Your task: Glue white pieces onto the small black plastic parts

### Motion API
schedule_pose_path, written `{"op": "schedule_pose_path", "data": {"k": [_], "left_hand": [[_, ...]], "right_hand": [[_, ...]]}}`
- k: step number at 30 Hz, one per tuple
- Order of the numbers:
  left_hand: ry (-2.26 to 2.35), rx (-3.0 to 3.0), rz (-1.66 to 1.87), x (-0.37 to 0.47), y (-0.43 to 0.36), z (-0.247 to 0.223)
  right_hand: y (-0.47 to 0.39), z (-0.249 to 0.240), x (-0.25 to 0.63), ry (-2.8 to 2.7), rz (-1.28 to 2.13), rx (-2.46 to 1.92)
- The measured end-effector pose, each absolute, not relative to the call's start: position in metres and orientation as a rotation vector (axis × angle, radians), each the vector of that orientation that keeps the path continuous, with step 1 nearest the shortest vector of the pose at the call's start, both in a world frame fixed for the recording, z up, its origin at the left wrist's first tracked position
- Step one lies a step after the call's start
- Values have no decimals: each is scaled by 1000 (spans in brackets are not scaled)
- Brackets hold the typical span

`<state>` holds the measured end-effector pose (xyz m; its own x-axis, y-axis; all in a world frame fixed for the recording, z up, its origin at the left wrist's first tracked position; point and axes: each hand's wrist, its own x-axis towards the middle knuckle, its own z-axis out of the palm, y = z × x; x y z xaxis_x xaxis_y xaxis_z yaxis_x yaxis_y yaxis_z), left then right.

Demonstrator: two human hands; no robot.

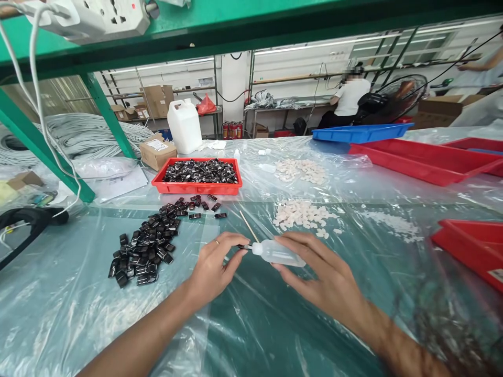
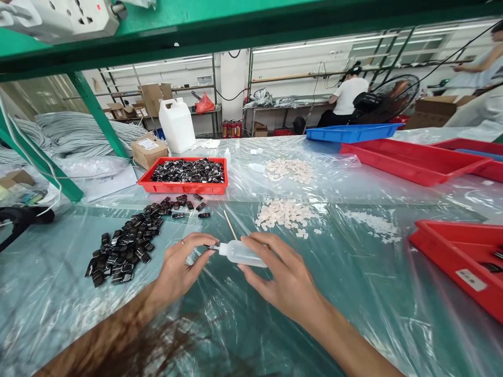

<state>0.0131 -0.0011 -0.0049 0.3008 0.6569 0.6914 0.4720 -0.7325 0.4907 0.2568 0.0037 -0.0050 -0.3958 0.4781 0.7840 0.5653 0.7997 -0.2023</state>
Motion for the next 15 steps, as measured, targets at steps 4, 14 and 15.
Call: {"op": "schedule_pose_path", "data": {"k": [4, 14, 15], "left_hand": [[1051, 2384, 1401, 13, 0, -5], [1021, 2421, 1383, 13, 0, -6], [1028, 2413, 1377, 13, -1, -6]], "right_hand": [[-2, 5, 257, -2078, -271, -738], [-11, 11, 256, -2070, -291, -741], [-12, 11, 256, -2074, -296, -754]]}}
